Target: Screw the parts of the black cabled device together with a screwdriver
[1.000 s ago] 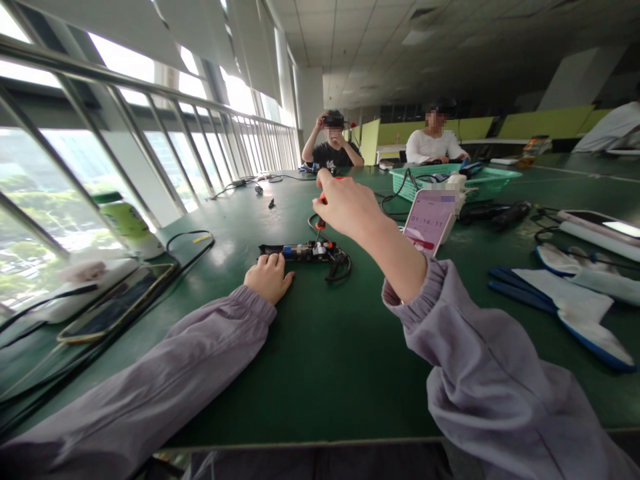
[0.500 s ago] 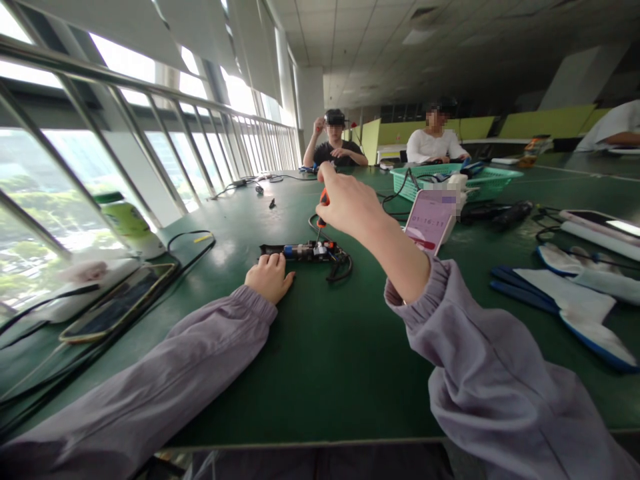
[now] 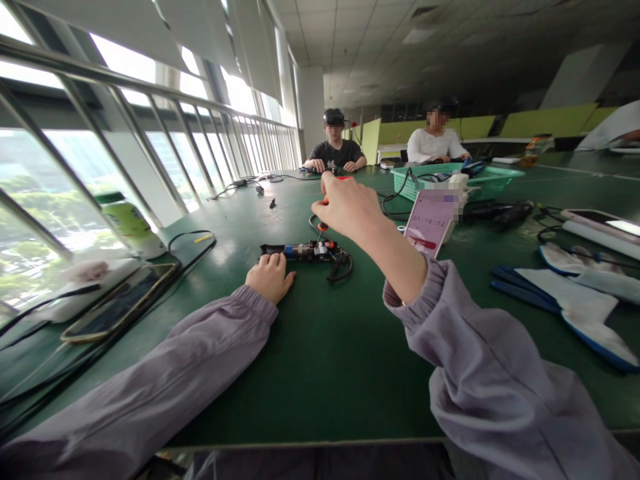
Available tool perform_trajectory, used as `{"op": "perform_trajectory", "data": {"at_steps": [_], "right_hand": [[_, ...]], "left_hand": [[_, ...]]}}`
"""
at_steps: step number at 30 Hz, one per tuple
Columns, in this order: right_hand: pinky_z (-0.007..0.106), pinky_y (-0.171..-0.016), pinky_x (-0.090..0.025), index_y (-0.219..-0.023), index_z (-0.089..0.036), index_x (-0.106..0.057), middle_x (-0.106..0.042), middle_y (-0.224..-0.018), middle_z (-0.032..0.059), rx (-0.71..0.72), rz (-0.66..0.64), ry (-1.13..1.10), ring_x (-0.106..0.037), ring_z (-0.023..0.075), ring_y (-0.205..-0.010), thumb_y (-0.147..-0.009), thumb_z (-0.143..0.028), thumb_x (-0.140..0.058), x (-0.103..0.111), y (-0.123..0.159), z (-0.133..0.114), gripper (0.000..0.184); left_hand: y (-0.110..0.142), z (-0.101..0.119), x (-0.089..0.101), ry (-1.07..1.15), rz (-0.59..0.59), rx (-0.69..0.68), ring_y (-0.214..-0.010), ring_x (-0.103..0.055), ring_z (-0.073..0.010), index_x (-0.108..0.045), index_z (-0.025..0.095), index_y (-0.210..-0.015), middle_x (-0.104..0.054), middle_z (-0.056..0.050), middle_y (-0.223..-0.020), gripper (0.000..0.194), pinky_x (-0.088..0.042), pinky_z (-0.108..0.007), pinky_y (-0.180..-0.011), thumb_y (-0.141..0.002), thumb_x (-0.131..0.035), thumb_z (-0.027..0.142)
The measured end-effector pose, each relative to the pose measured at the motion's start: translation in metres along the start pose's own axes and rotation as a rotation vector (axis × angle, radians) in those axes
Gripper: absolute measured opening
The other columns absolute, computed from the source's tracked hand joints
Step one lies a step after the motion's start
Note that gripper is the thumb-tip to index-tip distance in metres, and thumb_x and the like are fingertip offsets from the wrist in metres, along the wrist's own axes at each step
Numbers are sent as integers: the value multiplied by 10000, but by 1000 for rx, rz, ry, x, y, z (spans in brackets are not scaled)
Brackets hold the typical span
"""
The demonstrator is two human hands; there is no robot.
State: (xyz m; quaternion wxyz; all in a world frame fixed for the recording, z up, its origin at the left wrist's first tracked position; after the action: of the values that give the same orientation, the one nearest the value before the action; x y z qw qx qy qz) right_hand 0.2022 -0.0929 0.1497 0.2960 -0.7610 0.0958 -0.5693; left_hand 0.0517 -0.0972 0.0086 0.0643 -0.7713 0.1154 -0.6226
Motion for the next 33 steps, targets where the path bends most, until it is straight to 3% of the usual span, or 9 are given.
{"op": "perform_trajectory", "data": {"at_steps": [4,6,9,12,16,19,22,28,33], "right_hand": [[367,-628,-399,-871,-199,-642,-620,-735,80,18,-41,-23,-590,238,-730,-815,-425,-473,-4,0,-1,287],[355,-619,-394,-998,-208,-612,-630,-774,73,24,-17,-28,-587,233,-731,-778,-378,-521,-1,0,-1,292],[327,-599,-385,-1149,-203,-535,-640,-857,76,34,-19,-47,-579,215,-723,-721,-307,-566,0,1,-3,442],[322,-594,-376,-1002,-186,-612,-641,-812,85,16,-77,-68,-575,203,-700,-778,-379,-512,-4,2,-3,312],[348,-605,-372,-796,-189,-653,-618,-694,88,-8,-69,-34,-579,220,-692,-858,-475,-384,-4,1,-1,397],[335,-597,-373,-1014,-210,-613,-645,-780,76,22,-27,-37,-581,220,-708,-805,-375,-490,0,2,-3,294],[323,-588,-380,-1199,-203,-495,-655,-856,80,32,-1,-50,-582,221,-719,-726,-298,-573,2,2,-4,489],[351,-643,-400,-947,-195,-622,-643,-801,86,17,-10,-80,-581,233,-764,-792,-422,-513,-2,1,-2,297],[390,-726,-393,-1162,-187,-493,-629,-777,59,48,61,-54,-574,221,-728,-728,-286,-570,3,0,-4,452]], "left_hand": [[0,0,1,4,16,-1,-1138,-448,-282,-410,22,-1315,-522,-179,-1227,532,-467,-352,-828,-899,-392,353],[0,0,1,7,-4,4,-1143,-446,-283,-405,19,-1318,-520,-181,-1226,537,-466,-352,-831,-897,-400,351],[-1,0,0,6,-29,6,-1155,-439,-285,-396,23,-1325,-513,-181,-1234,540,-463,-350,-839,-899,-400,354],[-1,0,-1,6,-27,4,-1157,-437,-285,-396,21,-1325,-514,-181,-1239,541,-465,-354,-841,-901,-396,356],[0,0,1,4,-5,2,-1154,-443,-280,-405,31,-1323,-519,-170,-1243,531,-469,-350,-840,-902,-395,355],[1,0,1,4,-13,6,-1159,-442,-283,-395,24,-1330,-516,-171,-1249,539,-470,-352,-847,-905,-392,355],[1,0,1,8,-41,6,-1167,-433,-288,-378,6,-1337,-508,-178,-1257,555,-470,-360,-852,-905,-393,353],[1,1,1,5,-36,1,-1157,-439,-285,-379,3,-1336,-512,-179,-1251,554,-471,-359,-847,-905,-388,351],[0,0,0,9,-26,3,-1154,-443,-282,-396,23,-1328,-516,-179,-1242,542,-470,-353,-839,-899,-396,354]]}}
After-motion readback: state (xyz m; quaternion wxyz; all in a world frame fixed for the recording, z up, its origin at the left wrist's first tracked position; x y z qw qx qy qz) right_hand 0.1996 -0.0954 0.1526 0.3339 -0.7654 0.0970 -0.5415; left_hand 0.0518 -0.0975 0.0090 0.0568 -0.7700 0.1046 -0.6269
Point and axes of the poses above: each hand's wrist, its own y-axis away from the middle knuckle, its own x-axis out of the back of the hand, z = x × y, the point moved 8 cm from there along -y, towards the middle knuckle
